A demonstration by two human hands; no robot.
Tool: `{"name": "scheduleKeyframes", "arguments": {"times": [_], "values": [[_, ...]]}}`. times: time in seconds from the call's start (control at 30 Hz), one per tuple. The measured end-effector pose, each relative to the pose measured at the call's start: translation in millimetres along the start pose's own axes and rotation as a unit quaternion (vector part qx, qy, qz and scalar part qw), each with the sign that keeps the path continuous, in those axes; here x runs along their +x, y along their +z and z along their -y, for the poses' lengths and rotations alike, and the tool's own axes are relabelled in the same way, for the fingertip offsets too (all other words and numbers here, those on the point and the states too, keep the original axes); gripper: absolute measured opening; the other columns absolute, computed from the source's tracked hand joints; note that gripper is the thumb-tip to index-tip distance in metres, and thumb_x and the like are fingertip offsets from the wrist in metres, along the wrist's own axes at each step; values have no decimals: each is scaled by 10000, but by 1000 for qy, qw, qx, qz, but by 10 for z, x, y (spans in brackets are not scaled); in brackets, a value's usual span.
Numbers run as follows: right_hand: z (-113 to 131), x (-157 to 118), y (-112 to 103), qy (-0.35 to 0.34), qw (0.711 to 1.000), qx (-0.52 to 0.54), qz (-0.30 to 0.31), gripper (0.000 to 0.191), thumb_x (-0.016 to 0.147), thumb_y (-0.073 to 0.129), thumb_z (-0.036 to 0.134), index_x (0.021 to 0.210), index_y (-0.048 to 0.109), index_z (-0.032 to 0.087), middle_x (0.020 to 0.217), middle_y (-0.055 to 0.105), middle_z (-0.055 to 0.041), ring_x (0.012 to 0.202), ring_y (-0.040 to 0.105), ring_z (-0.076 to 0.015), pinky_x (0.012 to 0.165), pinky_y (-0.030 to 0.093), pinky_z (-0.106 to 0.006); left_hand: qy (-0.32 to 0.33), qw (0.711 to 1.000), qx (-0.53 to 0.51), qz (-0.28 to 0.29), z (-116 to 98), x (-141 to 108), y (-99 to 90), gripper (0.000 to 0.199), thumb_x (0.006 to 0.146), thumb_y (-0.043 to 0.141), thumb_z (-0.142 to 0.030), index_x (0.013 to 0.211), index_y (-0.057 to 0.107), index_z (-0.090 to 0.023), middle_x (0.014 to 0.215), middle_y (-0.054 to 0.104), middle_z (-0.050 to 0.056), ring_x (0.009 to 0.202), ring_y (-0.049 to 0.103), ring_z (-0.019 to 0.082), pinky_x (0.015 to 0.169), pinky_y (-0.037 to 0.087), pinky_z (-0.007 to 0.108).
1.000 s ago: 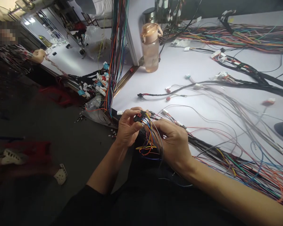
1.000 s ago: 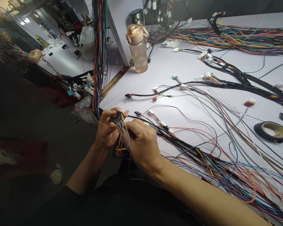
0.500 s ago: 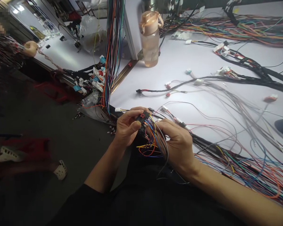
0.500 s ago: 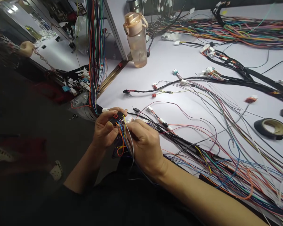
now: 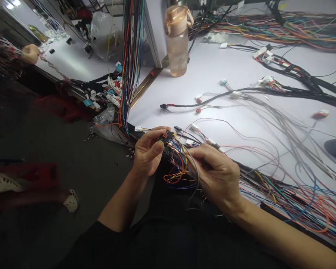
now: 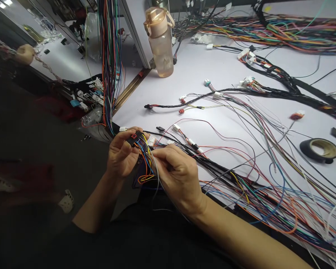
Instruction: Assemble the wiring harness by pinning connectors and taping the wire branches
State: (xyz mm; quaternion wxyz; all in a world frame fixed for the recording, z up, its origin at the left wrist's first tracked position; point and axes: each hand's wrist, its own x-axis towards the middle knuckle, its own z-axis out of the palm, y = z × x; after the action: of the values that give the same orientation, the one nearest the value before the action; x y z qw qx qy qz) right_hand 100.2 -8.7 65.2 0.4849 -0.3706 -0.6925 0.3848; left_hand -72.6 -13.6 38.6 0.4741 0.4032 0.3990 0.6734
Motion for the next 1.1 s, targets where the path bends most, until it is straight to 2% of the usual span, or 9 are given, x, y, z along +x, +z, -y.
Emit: {"name": "scheduleKeyframes", "arguments": {"times": [0.17,0.37,0.63,0.7,0.9,1.1], "values": [[-44,-47,-91,-14,998,-49,-19,79,865,626,120,848,685,169,707,622,11,570,520,-68,519,441,-211,-2,999,-26,-28,-24,-10,-39,250,756,762,-381,981,736,-274,1108,672,21,1008,661,180,972,535,348],[-78,-97,-175,-10,997,-64,-35,96,874,607,122,842,677,179,699,634,8,578,524,-80,526,444,-226,-15,998,-20,-49,-33,-49,-68,263,739,767,-414,958,731,-272,1091,678,19,1028,657,180,983,533,337],[-93,-111,-193,112,994,5,-9,157,886,608,232,753,668,174,652,603,15,556,506,-81,503,405,-215,-22,998,-28,-52,4,-73,-35,280,722,782,-404,949,729,-248,1072,682,27,1043,651,177,980,533,331],[-96,-112,-194,107,994,7,-8,151,882,610,218,751,665,168,649,600,17,553,502,-78,504,402,-210,-26,998,-28,-54,6,-77,-26,283,717,786,-406,944,729,-247,1078,679,27,1046,651,176,984,529,323],[-104,-100,-187,33,999,6,-5,89,871,612,140,803,669,148,675,601,9,591,530,-74,562,427,-209,-30,998,-40,-29,22,-81,15,258,749,763,-392,963,726,-252,1082,675,12,1021,656,149,970,532,286],[-83,-92,-175,46,999,2,13,133,881,594,167,769,665,158,646,588,12,569,516,-83,544,424,-222,-46,997,-30,-46,36,-95,87,273,726,776,-418,941,723,-257,1075,674,17,985,671,173,944,543,330]]}}
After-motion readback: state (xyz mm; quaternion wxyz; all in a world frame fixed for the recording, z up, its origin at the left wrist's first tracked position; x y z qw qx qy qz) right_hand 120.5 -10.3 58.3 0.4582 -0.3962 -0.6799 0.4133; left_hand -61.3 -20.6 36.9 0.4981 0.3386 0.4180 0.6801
